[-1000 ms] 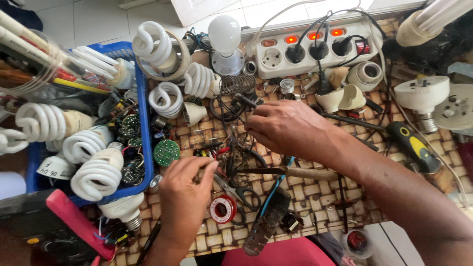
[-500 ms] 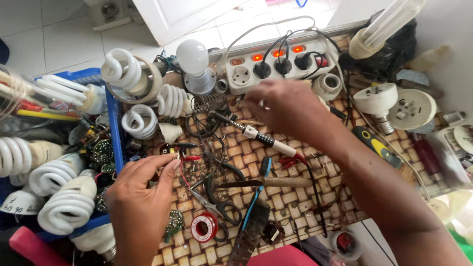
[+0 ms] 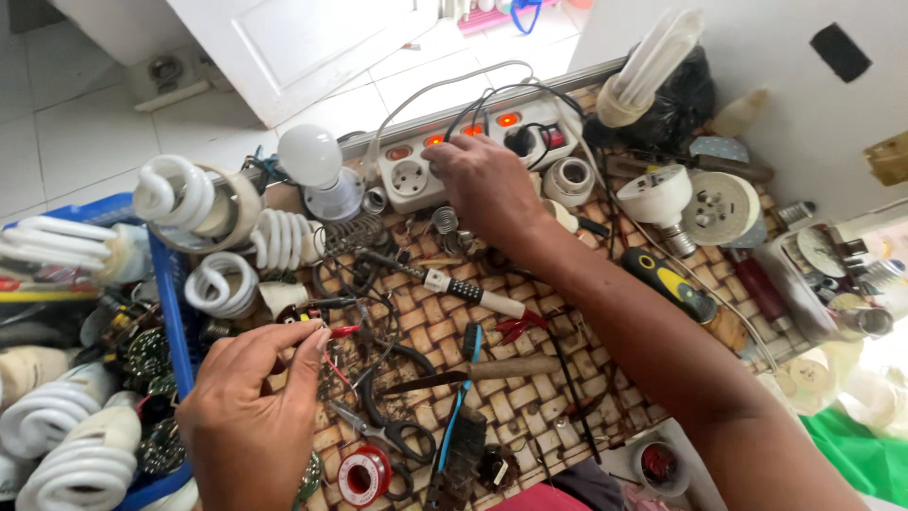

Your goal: The person repairs a compact fluorescent lamp ballast by soldering wires to a circuit board. They use a soldering iron and solder wire to attach connections, then test the assembly by plugging it into a power strip to check if the lamp lights up.

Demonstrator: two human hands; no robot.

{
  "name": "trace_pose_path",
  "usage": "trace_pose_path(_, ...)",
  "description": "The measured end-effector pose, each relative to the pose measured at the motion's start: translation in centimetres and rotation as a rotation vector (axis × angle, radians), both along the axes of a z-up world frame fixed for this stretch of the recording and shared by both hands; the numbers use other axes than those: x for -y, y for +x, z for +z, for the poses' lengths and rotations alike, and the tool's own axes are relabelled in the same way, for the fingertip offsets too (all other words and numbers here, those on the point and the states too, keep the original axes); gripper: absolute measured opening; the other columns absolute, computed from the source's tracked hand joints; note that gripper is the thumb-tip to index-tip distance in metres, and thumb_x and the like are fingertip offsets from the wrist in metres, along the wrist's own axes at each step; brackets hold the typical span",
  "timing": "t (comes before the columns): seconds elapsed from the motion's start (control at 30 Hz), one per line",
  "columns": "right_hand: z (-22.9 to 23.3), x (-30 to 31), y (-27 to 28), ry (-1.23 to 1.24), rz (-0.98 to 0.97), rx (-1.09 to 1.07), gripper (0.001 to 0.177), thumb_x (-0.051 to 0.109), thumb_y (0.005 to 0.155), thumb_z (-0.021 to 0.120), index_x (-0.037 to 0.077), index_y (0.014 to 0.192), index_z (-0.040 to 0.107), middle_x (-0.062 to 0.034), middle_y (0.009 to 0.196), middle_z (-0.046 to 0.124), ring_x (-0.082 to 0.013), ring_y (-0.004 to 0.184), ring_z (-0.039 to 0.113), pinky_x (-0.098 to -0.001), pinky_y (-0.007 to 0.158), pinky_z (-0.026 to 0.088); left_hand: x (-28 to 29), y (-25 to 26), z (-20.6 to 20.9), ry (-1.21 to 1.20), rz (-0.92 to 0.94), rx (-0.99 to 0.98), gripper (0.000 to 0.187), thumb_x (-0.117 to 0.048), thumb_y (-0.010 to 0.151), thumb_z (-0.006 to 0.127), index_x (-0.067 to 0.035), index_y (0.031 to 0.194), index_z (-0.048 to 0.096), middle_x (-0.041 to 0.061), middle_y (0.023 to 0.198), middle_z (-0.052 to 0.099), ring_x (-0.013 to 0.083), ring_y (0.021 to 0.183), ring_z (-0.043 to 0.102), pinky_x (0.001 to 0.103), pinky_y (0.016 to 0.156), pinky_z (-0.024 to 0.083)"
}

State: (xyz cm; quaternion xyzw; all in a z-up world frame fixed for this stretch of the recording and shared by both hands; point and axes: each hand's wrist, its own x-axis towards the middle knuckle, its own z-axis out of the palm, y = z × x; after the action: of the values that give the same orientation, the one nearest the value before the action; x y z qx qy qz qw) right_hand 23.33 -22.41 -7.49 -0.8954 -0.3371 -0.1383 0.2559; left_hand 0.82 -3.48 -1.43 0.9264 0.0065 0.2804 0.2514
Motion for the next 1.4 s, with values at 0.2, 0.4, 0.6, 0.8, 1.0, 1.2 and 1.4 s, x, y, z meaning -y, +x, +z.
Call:
trace_pose_path(0.2,-0.2,0.3,0.4,0.062,0.036,0.160,0.022,-0.001,0.096,0.057,0.002,0.115,0.067,-0.0107,0.089,0.073,-0.0253,0.074,0.069,-0.0417,0.068,0.060,0.4,0.4,0.0,-0.068,0.045,-0.023,0.007,-0.008,0.088,0.078,-0.004,0.093,0.076,0.007,0.089,0.073,0.0180,0.076,0.061,0.030,0.064,0.048)
trace_pose_path(0.4,2.6,1.8,0.7,0.434,-0.056,-0.078,0.017,0.005,0.099,0.057,0.003,0.114,0.066,-0.0186,0.101,0.071,-0.0269,0.082,0.074,-0.0304,0.070,0.067,-0.4,0.7,-0.6,-0.041,0.000,-0.008,0.006,-0.008,0.090,0.076,-0.004,0.095,0.075,0.007,0.093,0.074,0.0204,0.080,0.064,0.033,0.076,0.050)
trace_pose_path(0.6,1.6,1.7,1.2,0.301,-0.024,-0.044,0.017,0.007,0.097,0.061,0.007,0.111,0.071,-0.0152,0.104,0.073,-0.0233,0.079,0.072,-0.0328,0.072,0.064,-0.5,0.7,-1.0,-0.077,-0.006,0.021,0.009,-0.007,0.088,0.077,-0.001,0.096,0.075,0.010,0.092,0.074,0.0203,0.080,0.065,0.032,0.075,0.052)
trace_pose_path(0.8,0.7,0.9,1.6,0.179,0.062,0.166,0.015,0.005,0.094,0.069,0.002,0.109,0.071,-0.0150,0.098,0.076,-0.0274,0.084,0.072,-0.0374,0.075,0.064,-0.8,0.6,-1.9,-0.064,0.037,0.027,0.010,-0.010,0.086,0.079,-0.005,0.094,0.076,0.006,0.091,0.074,0.0191,0.080,0.065,0.031,0.078,0.052)
trace_pose_path(1.0,0.5,0.8,2.1,0.092,0.116,0.247,0.015,0.003,0.091,0.069,0.004,0.106,0.070,-0.0101,0.095,0.074,-0.0288,0.083,0.068,-0.0424,0.076,0.053,-0.5,0.7,-1.9,-0.093,0.072,0.012,0.008,-0.010,0.082,0.080,-0.007,0.089,0.077,0.005,0.087,0.074,0.0190,0.080,0.064,0.030,0.079,0.051)
trace_pose_path(1.2,1.8,1.0,2.0,0.080,0.141,0.147,0.013,0.005,0.094,0.066,0.002,0.104,0.073,-0.0132,0.096,0.076,-0.0279,0.081,0.071,-0.0422,0.067,0.056,-1.1,0.7,-3.1,-0.070,0.109,0.010,0.009,-0.019,0.080,0.082,-0.014,0.085,0.077,-0.002,0.084,0.073,0.0154,0.079,0.062,0.026,0.078,0.050)
trace_pose_path(1.4,1.8,0.8,1.8,0.004,0.139,0.168,0.021,0.002,0.087,0.074,0.002,0.107,0.072,-0.0144,0.095,0.077,-0.0294,0.080,0.072,-0.0422,0.068,0.060,-1.1,0.6,-2.3,-0.142,0.175,-0.095,0.009,-0.022,0.082,0.076,-0.013,0.084,0.079,-0.001,0.082,0.074,0.0170,0.082,0.064,0.027,0.077,0.049)
